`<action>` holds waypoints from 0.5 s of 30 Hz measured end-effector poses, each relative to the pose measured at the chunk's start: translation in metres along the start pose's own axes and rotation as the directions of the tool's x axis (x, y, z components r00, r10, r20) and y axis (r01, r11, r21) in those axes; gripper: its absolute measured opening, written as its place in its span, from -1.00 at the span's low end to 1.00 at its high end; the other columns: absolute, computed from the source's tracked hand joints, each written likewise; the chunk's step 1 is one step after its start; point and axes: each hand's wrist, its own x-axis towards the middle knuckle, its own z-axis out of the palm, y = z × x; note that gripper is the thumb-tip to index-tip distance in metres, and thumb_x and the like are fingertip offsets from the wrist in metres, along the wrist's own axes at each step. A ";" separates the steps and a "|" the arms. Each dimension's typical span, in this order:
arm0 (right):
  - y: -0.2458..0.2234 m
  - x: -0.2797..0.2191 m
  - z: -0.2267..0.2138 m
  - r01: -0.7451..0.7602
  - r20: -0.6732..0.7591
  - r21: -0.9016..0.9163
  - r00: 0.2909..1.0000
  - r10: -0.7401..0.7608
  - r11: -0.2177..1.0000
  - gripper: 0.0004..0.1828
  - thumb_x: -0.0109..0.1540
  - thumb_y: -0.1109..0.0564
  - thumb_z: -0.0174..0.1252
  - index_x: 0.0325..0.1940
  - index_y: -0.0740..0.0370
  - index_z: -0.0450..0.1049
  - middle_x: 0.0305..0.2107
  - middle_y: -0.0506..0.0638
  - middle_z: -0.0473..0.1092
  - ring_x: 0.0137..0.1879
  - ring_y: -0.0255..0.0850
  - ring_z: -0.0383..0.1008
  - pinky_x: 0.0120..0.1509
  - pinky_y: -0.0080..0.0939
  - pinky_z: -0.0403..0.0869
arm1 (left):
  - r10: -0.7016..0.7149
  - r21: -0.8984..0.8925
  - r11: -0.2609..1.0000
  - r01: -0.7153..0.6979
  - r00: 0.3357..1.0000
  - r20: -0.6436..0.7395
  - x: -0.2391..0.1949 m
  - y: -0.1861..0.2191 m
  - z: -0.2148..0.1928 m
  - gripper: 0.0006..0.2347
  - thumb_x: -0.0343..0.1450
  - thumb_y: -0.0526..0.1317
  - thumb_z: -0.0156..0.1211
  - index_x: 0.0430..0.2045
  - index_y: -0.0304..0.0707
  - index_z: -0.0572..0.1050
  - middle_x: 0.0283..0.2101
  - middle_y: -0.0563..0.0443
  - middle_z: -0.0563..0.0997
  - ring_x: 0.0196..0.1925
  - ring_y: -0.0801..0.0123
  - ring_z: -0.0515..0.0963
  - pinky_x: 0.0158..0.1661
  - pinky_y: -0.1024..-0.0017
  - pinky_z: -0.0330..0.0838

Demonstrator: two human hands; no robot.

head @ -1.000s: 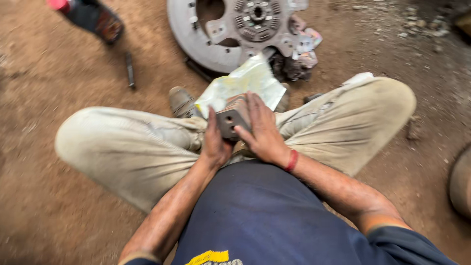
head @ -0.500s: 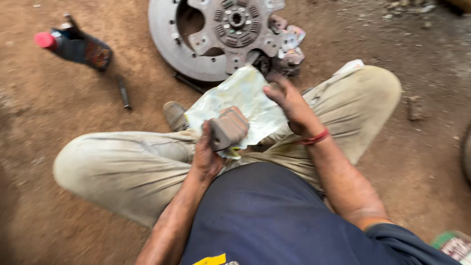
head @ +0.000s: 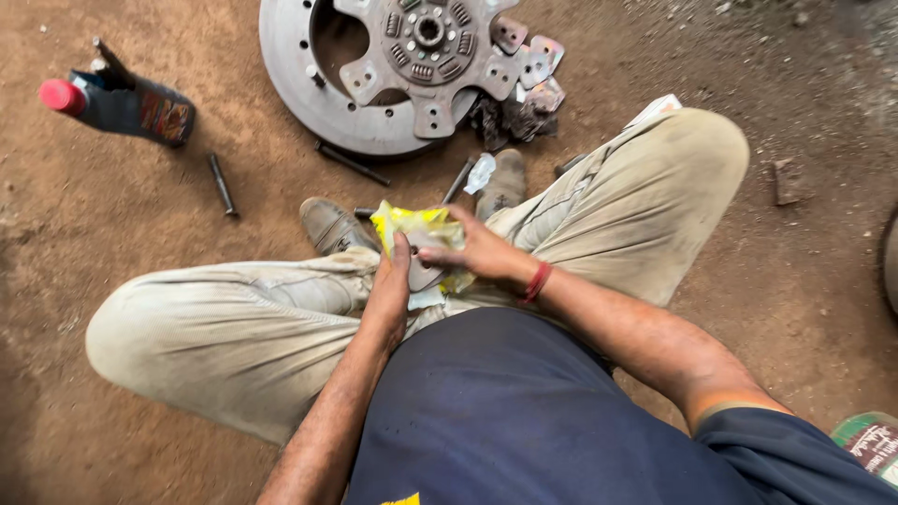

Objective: The person sits on the ground and cleans a metal mechanical part using a rag and liquid from a bottle. They then open a package containing small metal plates and place them on the part.

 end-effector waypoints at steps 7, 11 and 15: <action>-0.024 -0.013 -0.026 -0.152 0.060 0.411 0.988 0.139 0.899 -0.22 0.16 -0.04 0.40 0.38 0.28 0.29 0.08 0.08 0.45 0.17 -0.20 0.45 0.30 -0.13 0.44 | 0.118 0.018 0.993 -0.120 0.987 0.105 0.016 -0.009 -0.016 -0.42 0.58 0.15 -0.22 0.32 -0.41 0.26 0.31 -0.17 0.43 0.33 0.24 0.39 0.32 0.32 0.23; -0.014 -0.005 -0.017 -0.039 0.026 0.110 0.999 0.037 0.993 -0.25 0.32 -0.13 0.26 0.47 0.26 0.19 0.17 0.07 0.37 0.28 -0.21 0.36 0.37 -0.17 0.37 | 0.271 0.283 0.915 -0.287 0.958 0.096 0.022 -0.017 -0.018 -0.47 0.62 0.11 -0.26 0.31 -0.38 0.27 0.23 -0.13 0.47 0.27 0.28 0.41 0.29 0.35 0.27; 0.007 0.000 -0.015 -0.007 -0.013 -0.010 1.000 0.007 1.000 -0.15 0.25 -0.20 0.29 0.49 0.25 0.18 0.22 0.11 0.37 0.34 -0.19 0.34 0.40 -0.20 0.35 | 0.188 0.316 0.929 -0.195 0.981 0.052 0.021 -0.014 -0.013 -0.49 0.61 0.09 -0.34 0.31 -0.31 0.26 0.22 -0.03 0.47 0.25 0.36 0.43 0.26 0.40 0.29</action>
